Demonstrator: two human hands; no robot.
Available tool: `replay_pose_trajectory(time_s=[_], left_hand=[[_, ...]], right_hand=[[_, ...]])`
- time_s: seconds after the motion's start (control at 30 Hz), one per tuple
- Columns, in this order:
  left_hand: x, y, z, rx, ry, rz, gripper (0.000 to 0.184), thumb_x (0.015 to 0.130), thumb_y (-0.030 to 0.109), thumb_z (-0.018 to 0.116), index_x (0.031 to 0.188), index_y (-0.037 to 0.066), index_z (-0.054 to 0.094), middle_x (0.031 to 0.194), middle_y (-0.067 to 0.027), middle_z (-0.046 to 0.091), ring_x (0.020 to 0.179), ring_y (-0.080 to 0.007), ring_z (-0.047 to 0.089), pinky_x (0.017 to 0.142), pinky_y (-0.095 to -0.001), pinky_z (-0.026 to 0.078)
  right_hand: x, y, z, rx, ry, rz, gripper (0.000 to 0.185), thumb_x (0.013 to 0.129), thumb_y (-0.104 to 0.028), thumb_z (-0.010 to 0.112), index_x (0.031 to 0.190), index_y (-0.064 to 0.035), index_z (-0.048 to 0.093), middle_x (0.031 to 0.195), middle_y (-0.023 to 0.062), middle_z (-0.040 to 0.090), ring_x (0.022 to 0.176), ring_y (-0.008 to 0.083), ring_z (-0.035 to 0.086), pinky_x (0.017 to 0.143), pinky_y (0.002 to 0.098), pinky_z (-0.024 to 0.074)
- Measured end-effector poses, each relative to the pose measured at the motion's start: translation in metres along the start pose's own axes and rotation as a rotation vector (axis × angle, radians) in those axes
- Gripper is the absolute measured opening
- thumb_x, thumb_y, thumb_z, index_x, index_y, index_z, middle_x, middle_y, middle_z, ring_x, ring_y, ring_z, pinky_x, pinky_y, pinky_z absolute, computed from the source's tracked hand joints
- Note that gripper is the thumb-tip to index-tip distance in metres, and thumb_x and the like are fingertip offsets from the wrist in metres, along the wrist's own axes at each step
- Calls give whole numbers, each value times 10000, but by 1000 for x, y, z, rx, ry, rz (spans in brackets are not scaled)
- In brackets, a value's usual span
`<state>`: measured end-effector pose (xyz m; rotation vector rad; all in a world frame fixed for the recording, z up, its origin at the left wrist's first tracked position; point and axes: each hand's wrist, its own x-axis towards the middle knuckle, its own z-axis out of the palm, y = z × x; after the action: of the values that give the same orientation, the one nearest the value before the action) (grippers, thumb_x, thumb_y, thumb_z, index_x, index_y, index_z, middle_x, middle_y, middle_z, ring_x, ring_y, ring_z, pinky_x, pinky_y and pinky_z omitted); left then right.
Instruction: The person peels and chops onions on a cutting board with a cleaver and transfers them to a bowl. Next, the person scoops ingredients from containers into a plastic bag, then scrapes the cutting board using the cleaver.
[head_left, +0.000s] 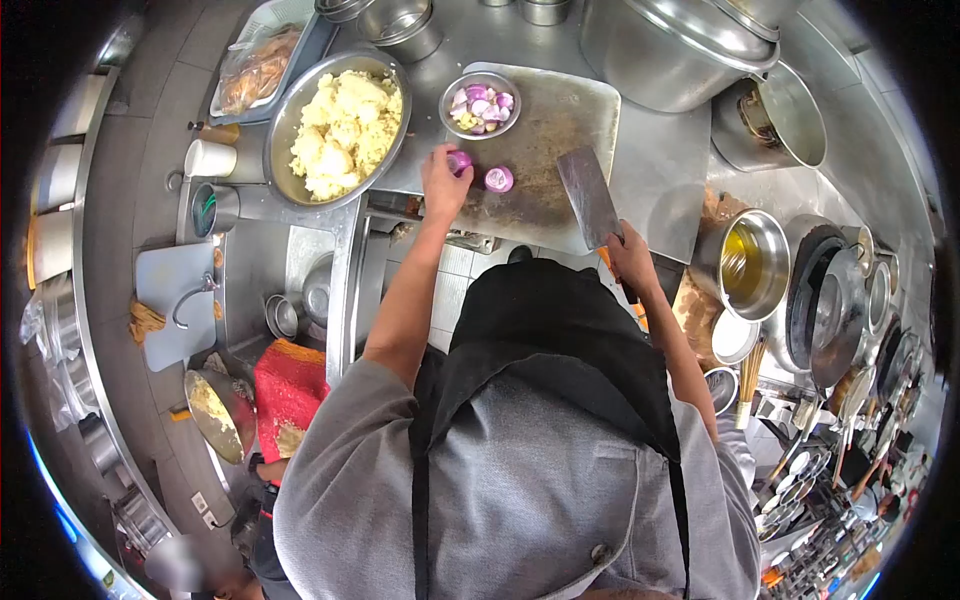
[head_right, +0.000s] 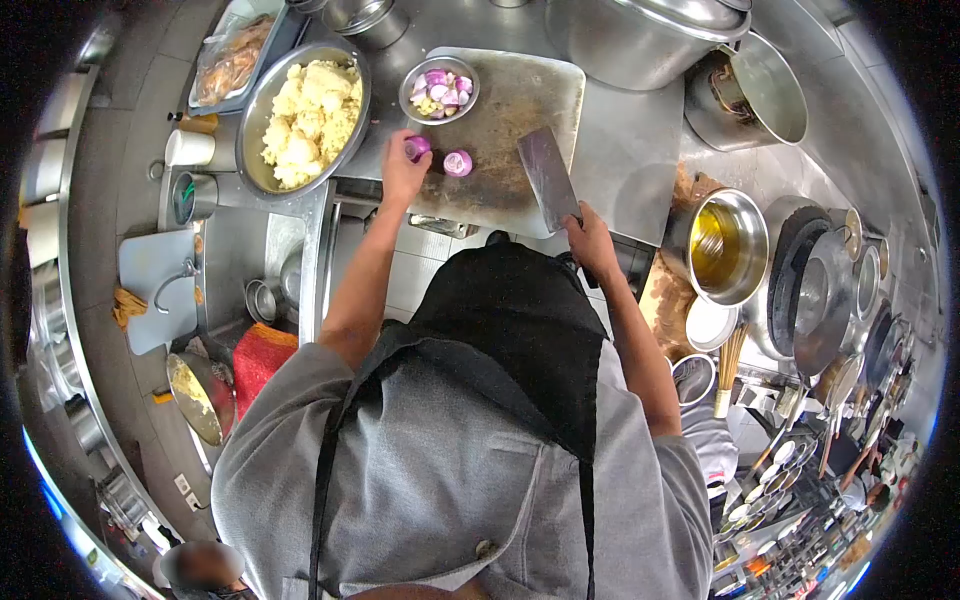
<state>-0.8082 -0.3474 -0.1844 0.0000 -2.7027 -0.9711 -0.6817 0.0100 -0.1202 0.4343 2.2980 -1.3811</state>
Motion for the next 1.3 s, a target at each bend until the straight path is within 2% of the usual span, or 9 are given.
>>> replay_pose_trajectory(time_s=[0.07,0.23,0.4,0.53,0.73,0.9,1.07,1.17,1.3], left_hand=[[5,32,-13,-121,85,-30,530,769,205,871,1224,95,621,1127,-198,690,1042,-359,676,877,-448,539],[4,133,27,-235,-216,114,529,759,310,877,1178,92,637,1005,-172,692,1001,-406,659,876,-497,523],[-5,110,88,-242,-245,96,371,881,208,747,1203,59,636,1173,-228,627,1059,-438,633,901,-504,522],[-7,109,87,-273,-201,100,250,930,121,651,1170,57,622,1148,-233,612,1038,-466,618,886,-522,518],[-8,115,82,-267,-196,67,174,943,137,668,1079,43,613,1044,-212,617,949,-440,619,803,-503,498],[-8,108,80,-262,-245,88,216,920,100,651,1128,78,596,1126,-192,609,1007,-450,620,827,-527,518],[-7,120,64,-145,-343,311,426,862,99,726,1261,83,578,1314,-151,575,1130,-410,620,915,-480,535],[-2,113,75,-57,-365,408,477,845,134,751,1277,79,557,1271,-142,587,1135,-402,619,917,-488,530],[-8,117,71,173,-557,185,420,862,187,752,1223,54,583,1197,-141,604,1052,-417,649,863,-500,546]], right_hand=[[6,8,2,-36,48,-49,217,992,-196,570,1007,16,523,692,217,598,653,338,660,631,464,493],[-7,-20,2,-88,148,-12,222,999,-206,552,1028,11,519,757,284,633,739,447,682,705,551,494],[-7,-50,-8,-463,266,-288,255,1007,-228,522,1111,4,520,856,315,679,816,518,664,749,633,482],[-8,-64,-8,-592,165,-280,224,1010,-212,498,1128,-21,508,852,304,692,810,514,675,761,631,509],[-7,-63,-1,-672,97,-300,170,993,-153,460,1096,-25,503,861,321,693,839,516,689,770,627,529],[42,-36,35,-700,74,-179,206,975,-112,442,1136,-3,511,897,327,701,879,516,694,777,628,533],[66,-7,10,-473,113,-320,339,1007,-215,499,1268,1,502,917,334,690,881,538,669,803,619,520],[64,-3,-2,-415,87,-344,354,1014,-245,514,1260,9,492,905,329,687,890,531,664,816,615,509],[31,-31,-9,-576,104,-308,264,1010,-227,494,1167,-15,500,881,312,691,869,528,672,813,632,505]])
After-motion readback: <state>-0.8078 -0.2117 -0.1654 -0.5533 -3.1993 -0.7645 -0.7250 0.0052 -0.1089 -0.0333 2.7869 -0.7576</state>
